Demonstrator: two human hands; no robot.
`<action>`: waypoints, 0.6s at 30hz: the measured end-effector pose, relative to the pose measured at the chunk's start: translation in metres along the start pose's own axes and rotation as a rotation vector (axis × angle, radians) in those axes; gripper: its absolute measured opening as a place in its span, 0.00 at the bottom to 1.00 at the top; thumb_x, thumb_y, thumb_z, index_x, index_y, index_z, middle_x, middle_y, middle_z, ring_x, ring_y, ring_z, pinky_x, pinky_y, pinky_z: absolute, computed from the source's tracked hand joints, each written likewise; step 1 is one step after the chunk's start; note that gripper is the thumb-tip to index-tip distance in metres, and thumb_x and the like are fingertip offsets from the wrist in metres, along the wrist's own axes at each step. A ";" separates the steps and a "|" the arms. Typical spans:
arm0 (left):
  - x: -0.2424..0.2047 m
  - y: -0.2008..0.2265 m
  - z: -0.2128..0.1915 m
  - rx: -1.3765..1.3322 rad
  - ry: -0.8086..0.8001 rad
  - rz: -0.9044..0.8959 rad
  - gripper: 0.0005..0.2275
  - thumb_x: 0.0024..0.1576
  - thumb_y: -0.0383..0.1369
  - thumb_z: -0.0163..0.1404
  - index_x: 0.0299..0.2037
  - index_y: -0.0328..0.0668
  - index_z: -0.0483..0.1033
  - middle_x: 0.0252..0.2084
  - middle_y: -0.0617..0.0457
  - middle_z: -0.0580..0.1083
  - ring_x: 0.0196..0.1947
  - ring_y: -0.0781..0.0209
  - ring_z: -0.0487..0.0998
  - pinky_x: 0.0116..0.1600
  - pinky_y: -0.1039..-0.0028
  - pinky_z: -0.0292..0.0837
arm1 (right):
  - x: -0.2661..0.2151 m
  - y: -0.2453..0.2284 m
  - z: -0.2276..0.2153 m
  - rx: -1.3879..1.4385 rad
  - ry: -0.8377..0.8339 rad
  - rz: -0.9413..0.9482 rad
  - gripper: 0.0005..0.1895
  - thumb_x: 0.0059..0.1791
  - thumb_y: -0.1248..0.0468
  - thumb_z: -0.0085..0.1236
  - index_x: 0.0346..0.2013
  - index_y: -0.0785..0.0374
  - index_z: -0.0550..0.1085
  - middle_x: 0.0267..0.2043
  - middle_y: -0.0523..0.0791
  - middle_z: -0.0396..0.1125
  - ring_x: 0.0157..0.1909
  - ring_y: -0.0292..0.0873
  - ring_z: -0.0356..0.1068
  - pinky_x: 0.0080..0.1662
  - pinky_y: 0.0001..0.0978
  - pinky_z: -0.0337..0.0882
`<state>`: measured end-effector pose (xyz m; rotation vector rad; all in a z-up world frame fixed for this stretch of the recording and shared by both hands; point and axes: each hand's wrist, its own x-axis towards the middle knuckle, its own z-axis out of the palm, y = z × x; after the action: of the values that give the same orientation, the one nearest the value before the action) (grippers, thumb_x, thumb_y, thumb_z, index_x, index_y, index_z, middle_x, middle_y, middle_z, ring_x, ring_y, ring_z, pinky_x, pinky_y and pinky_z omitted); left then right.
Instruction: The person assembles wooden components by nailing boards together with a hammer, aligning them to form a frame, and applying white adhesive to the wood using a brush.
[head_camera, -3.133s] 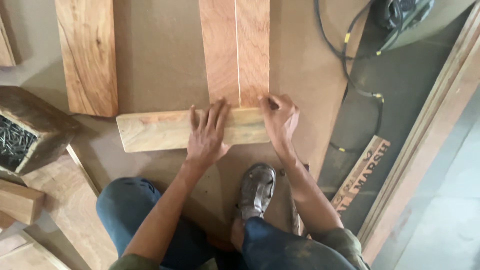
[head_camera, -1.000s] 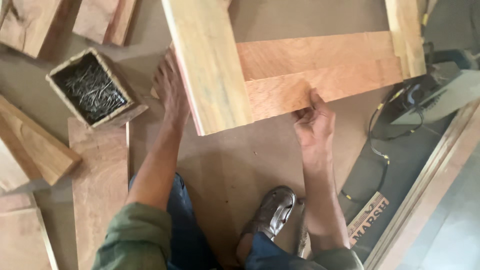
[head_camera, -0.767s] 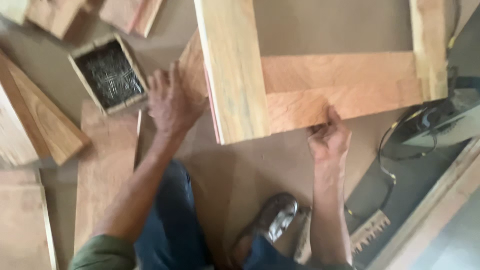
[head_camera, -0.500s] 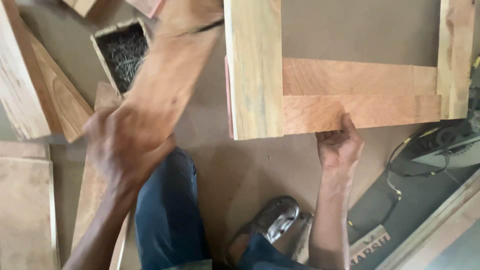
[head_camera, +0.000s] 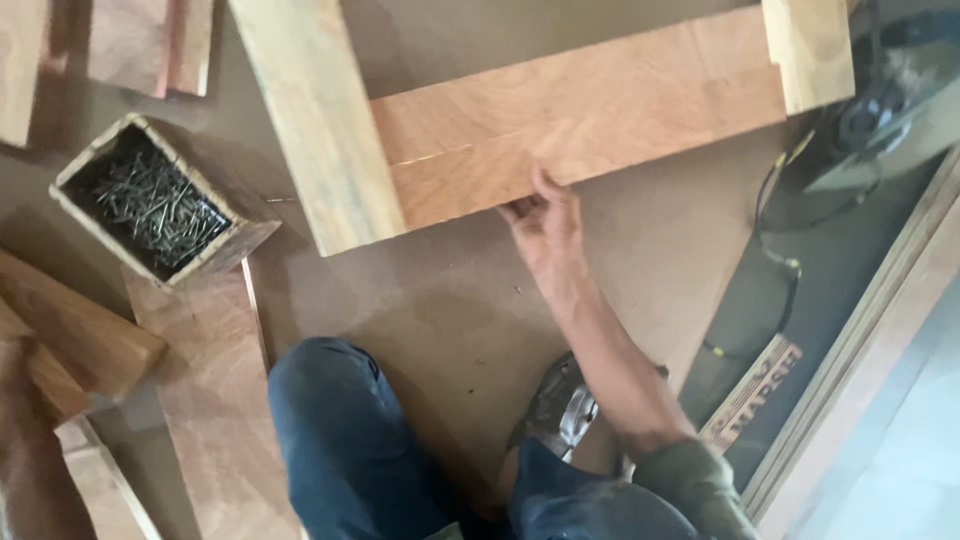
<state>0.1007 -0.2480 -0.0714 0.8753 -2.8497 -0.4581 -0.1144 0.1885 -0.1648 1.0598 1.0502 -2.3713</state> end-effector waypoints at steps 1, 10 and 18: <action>0.002 -0.003 0.006 0.009 -0.016 -0.005 0.39 0.44 0.48 0.68 0.66 0.41 0.67 0.63 0.43 0.63 0.65 0.41 0.62 0.68 0.45 0.57 | 0.002 0.010 0.001 0.026 -0.033 0.027 0.30 0.46 0.61 0.63 0.60 0.69 0.66 0.60 0.54 0.64 0.61 0.54 0.67 0.65 0.56 0.67; -0.011 0.008 0.043 0.014 -0.086 0.000 0.40 0.47 0.48 0.67 0.68 0.41 0.65 0.68 0.42 0.61 0.69 0.40 0.59 0.72 0.44 0.52 | -0.003 0.024 0.023 -0.212 -0.148 0.114 0.27 0.51 0.55 0.57 0.60 0.66 0.66 0.57 0.53 0.69 0.57 0.51 0.72 0.58 0.50 0.76; -0.026 0.083 0.050 0.021 -0.117 0.065 0.40 0.49 0.49 0.67 0.69 0.40 0.63 0.72 0.41 0.59 0.73 0.39 0.57 0.75 0.42 0.48 | -0.048 -0.075 -0.025 -1.327 -0.309 0.064 0.20 0.53 0.53 0.57 0.46 0.69 0.78 0.26 0.45 0.76 0.23 0.34 0.77 0.25 0.26 0.75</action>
<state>0.0683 -0.1552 -0.0931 0.7811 -2.9839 -0.4875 -0.1118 0.2573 -0.1030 0.1930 1.8980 -1.1666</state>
